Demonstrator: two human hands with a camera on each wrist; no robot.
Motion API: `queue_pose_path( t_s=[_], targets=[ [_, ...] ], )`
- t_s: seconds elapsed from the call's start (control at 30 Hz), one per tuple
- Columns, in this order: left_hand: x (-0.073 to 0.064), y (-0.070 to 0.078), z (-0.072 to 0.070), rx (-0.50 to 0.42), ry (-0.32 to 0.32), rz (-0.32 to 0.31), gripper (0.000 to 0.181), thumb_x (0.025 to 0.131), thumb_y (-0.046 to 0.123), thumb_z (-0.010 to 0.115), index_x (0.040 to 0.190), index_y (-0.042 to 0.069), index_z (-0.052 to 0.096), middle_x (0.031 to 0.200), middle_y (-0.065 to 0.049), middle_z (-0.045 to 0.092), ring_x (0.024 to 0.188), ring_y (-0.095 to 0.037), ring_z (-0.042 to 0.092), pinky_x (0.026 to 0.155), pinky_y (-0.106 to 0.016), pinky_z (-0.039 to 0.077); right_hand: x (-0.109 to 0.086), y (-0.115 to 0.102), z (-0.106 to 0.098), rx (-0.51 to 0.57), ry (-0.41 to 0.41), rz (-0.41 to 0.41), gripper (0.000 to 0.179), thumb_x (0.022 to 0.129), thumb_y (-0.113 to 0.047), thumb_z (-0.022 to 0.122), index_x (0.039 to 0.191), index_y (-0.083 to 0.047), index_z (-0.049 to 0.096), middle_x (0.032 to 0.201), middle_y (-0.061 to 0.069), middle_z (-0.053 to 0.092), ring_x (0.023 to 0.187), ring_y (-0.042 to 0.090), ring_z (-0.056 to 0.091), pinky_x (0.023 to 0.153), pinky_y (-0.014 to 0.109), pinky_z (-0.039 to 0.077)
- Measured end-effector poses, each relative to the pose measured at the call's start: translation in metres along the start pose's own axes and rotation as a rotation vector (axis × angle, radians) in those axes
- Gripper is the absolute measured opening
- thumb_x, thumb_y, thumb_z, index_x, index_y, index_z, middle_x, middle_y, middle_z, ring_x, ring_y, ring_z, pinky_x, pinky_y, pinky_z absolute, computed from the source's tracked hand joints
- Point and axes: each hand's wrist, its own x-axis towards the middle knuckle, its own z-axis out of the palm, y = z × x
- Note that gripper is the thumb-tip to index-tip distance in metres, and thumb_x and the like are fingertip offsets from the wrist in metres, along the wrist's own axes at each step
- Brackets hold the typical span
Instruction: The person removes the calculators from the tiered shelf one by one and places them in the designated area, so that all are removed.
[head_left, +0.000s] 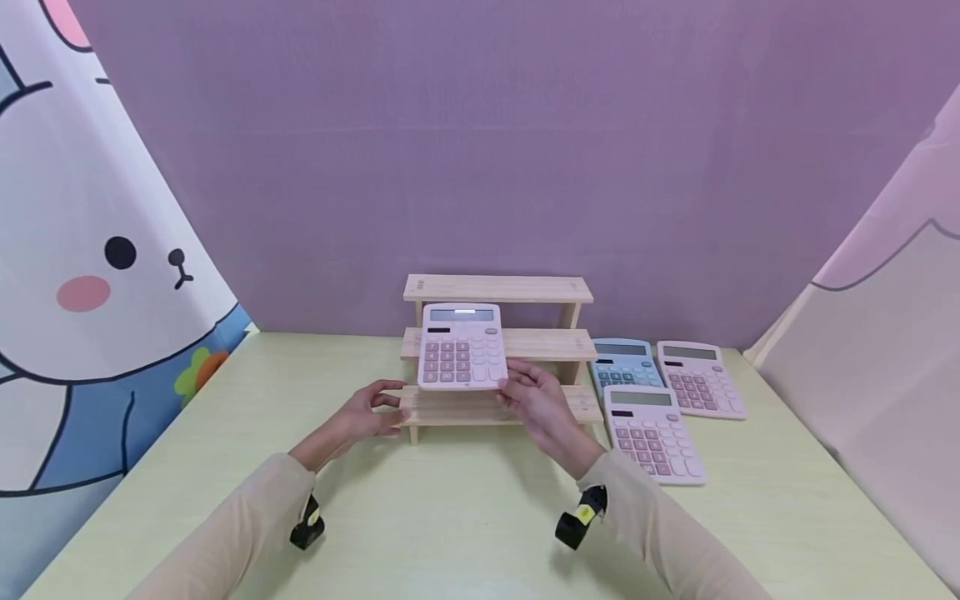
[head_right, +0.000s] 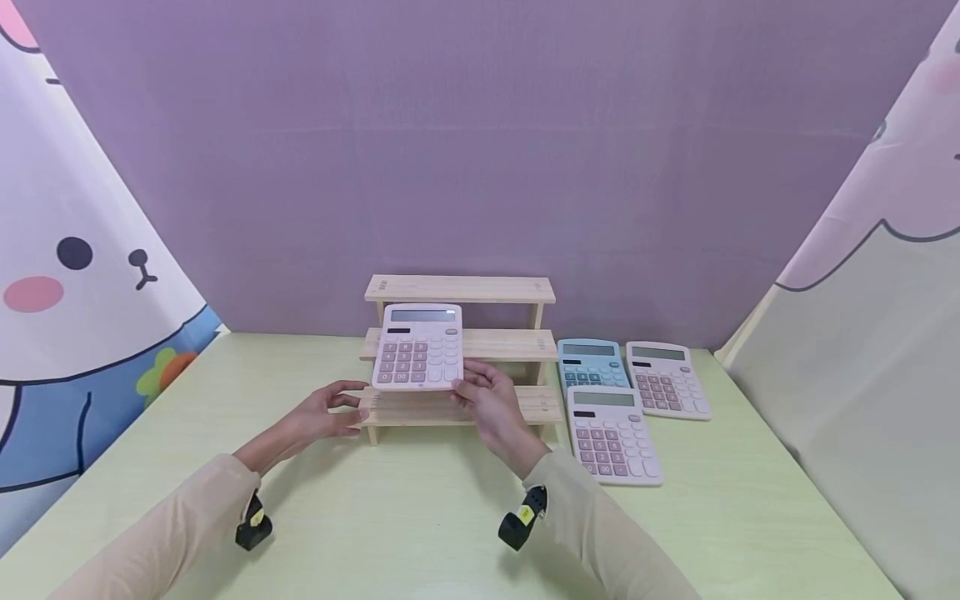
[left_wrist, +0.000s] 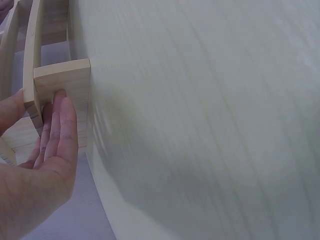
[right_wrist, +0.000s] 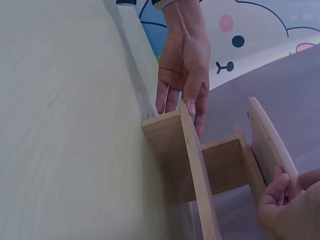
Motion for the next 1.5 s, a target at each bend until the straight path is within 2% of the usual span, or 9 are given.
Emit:
queue_pose_path(
  t_s=[0.5,1.03,1.5],
  targets=[
    [0.002,-0.001,0.000,-0.006,0.010,-0.010,0.061,0.086,0.009,0.062,0.137,-0.001,0.029,0.120,-0.024,0.049,0.088,-0.016,0.061,0.083,-0.038,0.055,-0.003,-0.001,-0.003,0.007,0.010,0.033,0.041,0.085,0.010,0.050,0.125,0.004,0.045,0.092,0.005,0.058,0.077,0.012,0.059,0.072,0.020,0.052],
    [0.002,0.000,0.001,-0.001,0.012,-0.015,0.062,0.086,0.010,0.062,0.137,0.000,0.029,0.119,-0.023,0.048,0.087,-0.015,0.061,0.083,-0.038,0.055,-0.008,-0.005,-0.008,-0.003,0.000,0.017,0.043,0.084,0.012,0.049,0.126,0.006,0.042,0.092,0.004,0.058,0.078,0.013,0.059,0.076,0.023,0.052],
    [0.002,-0.001,0.002,0.001,0.016,-0.003,0.060,0.086,0.009,0.062,0.137,0.001,0.031,0.120,-0.023,0.048,0.087,-0.015,0.060,0.082,-0.039,0.056,-0.016,-0.009,-0.026,-0.016,0.010,0.020,0.045,0.085,0.011,0.049,0.129,0.004,0.039,0.089,0.000,0.059,0.076,0.011,0.059,0.074,0.022,0.052]
  ],
)
